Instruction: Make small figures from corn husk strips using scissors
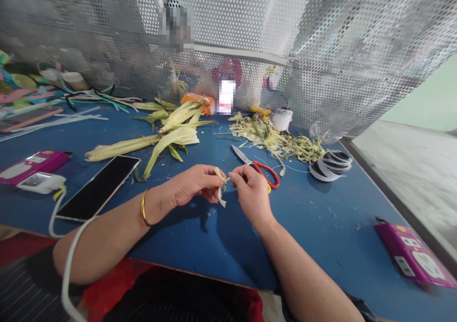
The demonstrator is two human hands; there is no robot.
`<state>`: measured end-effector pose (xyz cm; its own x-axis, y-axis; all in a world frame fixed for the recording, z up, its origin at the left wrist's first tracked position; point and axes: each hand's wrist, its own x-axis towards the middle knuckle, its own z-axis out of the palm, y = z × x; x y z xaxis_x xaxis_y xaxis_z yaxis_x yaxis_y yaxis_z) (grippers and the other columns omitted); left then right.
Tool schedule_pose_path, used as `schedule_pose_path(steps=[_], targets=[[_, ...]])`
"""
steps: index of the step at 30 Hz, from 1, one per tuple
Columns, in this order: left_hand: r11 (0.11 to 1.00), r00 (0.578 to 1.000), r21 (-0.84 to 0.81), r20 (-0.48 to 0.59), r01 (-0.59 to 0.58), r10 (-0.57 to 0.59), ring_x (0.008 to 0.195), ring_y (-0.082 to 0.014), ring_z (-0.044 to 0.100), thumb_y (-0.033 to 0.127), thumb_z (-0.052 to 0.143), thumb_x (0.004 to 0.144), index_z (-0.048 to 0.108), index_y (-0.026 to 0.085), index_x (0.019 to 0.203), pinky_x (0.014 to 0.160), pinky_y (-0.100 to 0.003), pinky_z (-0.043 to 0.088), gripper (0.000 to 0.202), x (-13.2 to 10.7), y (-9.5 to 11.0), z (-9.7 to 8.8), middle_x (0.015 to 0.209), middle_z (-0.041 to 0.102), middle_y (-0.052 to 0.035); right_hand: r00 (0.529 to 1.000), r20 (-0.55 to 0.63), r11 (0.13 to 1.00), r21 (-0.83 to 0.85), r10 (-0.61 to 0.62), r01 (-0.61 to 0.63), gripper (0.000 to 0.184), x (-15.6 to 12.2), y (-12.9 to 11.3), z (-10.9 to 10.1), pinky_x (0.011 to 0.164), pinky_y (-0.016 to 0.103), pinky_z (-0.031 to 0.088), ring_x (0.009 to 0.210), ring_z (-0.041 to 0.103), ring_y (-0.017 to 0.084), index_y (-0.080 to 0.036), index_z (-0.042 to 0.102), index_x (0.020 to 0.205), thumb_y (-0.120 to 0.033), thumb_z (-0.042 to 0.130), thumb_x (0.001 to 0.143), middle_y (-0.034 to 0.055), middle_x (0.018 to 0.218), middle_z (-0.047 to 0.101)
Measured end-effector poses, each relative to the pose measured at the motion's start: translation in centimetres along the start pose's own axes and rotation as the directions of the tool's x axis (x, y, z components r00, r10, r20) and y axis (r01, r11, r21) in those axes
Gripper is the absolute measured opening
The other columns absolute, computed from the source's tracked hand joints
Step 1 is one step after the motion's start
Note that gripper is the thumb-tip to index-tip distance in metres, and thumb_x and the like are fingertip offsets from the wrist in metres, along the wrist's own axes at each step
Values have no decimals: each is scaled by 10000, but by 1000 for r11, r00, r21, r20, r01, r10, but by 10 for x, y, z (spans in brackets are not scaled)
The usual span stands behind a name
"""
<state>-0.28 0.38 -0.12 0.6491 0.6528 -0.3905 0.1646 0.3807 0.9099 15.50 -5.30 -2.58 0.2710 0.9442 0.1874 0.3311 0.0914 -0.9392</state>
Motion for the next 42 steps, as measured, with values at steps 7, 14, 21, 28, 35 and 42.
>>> schedule_pose_path(steps=[7,14,21,28,35,42], targets=[[995,1000,93,-6,24,-23,531,-142,644,256,716,657,677,153,773,563,-243,497,160,-3,0,6,563,666,-25,993,114,996,86,6,-16,235,7,-8,-8,614,274,412,650,532,144,-181,669,759,-413,650,787,8,698,625],[996,1000,87,-2,23,-23,538,-151,651,303,746,639,678,155,766,560,-248,494,206,-4,0,8,572,665,-21,981,185,978,184,65,-100,218,5,-7,-5,556,256,364,589,478,119,-183,651,704,-384,735,701,-22,615,579],[992,999,115,-7,-46,47,454,-88,558,276,644,746,663,153,670,494,-183,427,146,-4,0,11,495,602,3,989,112,962,245,97,-122,196,2,-9,2,555,257,384,564,486,116,-183,616,655,-347,711,705,-24,585,577],[987,998,149,1,-60,60,510,-114,602,259,660,751,666,142,670,568,-225,494,144,-2,-3,11,545,630,-16,994,11,949,296,107,-105,188,-1,-8,9,531,251,381,526,473,108,-190,593,654,-327,707,713,-39,557,553],[996,990,-39,-126,-76,71,602,-131,668,381,667,815,686,152,1022,594,-231,492,310,-1,-1,7,767,734,-71,993,-86,937,346,76,-42,218,3,-5,2,602,259,426,568,519,118,-195,610,725,-388,696,778,-31,583,577],[978,998,-210,-61,21,-35,618,-112,654,455,749,729,710,152,883,612,-232,510,342,1,-5,3,781,702,-28,996,-76,966,252,-38,56,197,-1,-7,3,580,258,428,556,539,122,-199,588,738,-366,675,795,-35,580,585]])
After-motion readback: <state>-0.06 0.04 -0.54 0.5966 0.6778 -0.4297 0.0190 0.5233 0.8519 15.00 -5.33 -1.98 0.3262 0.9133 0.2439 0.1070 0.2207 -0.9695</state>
